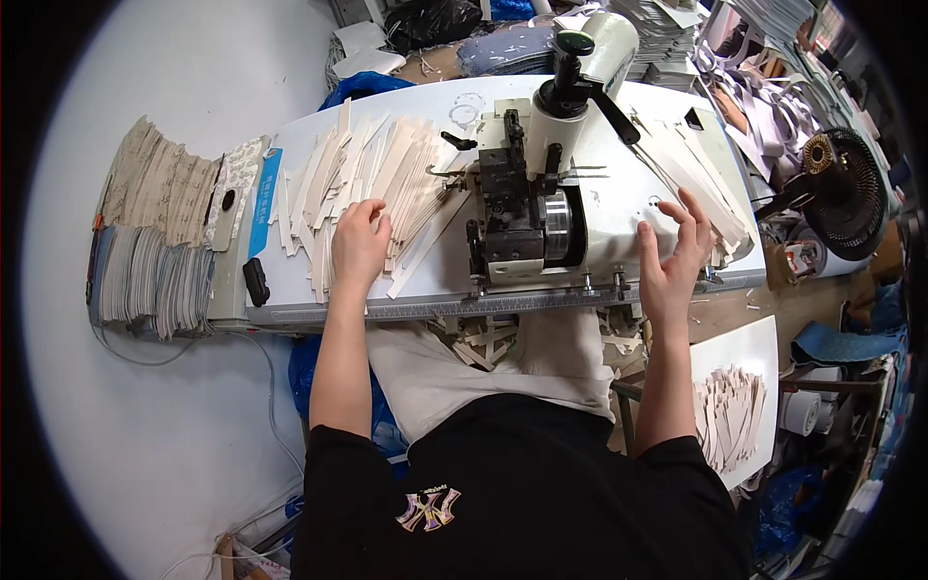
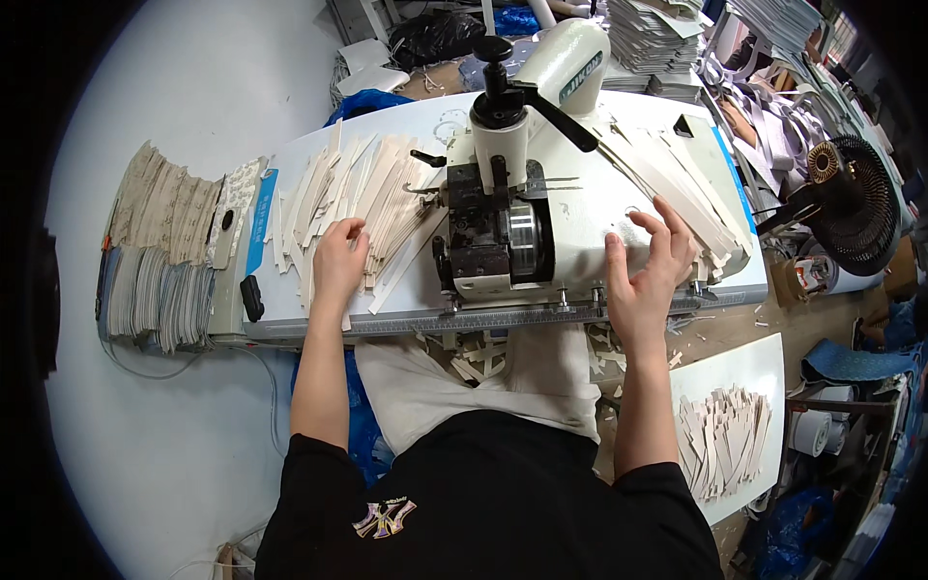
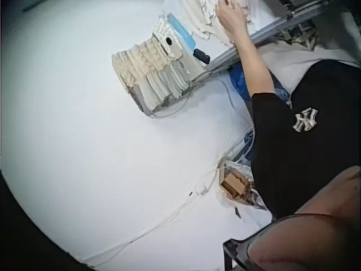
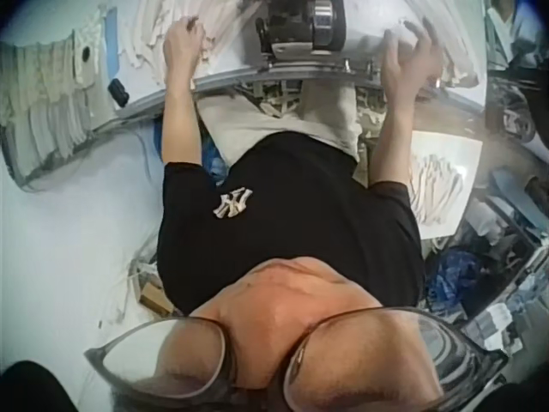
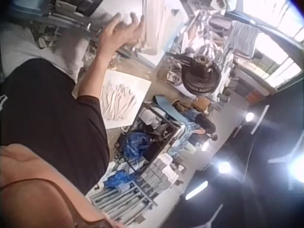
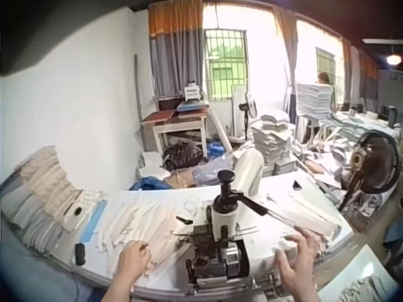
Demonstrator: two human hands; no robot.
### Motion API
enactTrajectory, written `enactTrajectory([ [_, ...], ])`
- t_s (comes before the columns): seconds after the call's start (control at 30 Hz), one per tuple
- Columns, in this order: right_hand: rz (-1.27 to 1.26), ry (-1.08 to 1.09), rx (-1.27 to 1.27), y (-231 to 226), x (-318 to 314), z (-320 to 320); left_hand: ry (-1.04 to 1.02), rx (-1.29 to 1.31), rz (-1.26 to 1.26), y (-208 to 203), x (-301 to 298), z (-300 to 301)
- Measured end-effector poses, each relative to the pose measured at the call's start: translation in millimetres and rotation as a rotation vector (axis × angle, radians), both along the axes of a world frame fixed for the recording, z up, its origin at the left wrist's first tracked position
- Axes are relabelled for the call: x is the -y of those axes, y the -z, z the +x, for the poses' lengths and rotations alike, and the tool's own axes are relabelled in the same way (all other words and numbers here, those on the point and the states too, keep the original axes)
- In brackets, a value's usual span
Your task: Feeding fabric strips into an industrial sewing machine to process the edges.
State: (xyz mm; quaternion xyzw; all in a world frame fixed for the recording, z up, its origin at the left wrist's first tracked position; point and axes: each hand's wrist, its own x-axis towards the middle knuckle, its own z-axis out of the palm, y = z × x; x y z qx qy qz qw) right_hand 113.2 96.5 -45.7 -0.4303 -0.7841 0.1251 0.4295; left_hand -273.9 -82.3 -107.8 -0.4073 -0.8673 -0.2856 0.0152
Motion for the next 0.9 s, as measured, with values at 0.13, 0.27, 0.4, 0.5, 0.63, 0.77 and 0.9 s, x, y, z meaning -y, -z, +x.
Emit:
enactTrajectory([
  [0.13, -0.005, -0.048, -0.004, -2, 4, -14, 0.046, -0.104, 0.032, 11, -41, -17],
  [0.27, -0.009, -0.085, 0.02, -2, 14, -20, 0.03, -0.229, -0.082, 25, -59, -14],
  [0.4, -0.034, -0.093, 0.038, 1, 16, -14, -0.018, -0.149, -0.05, 23, -58, 1],
  [0.5, -0.023, -0.102, 0.04, 3, 14, -14, -0.098, -0.038, 0.033, 24, -50, -1],
  [0.63, -0.062, -0.115, 0.032, 2, 16, -15, -0.099, -0.059, -0.04, 20, -34, 1],
  [0.77, -0.058, -0.119, 0.027, 5, 17, -16, 0.122, -0.369, 0.078, 4, -26, 37],
  [0.9, -0.06, -0.153, 0.015, 4, 21, -20, 0.28, -0.182, 0.011, 14, -30, 57],
])
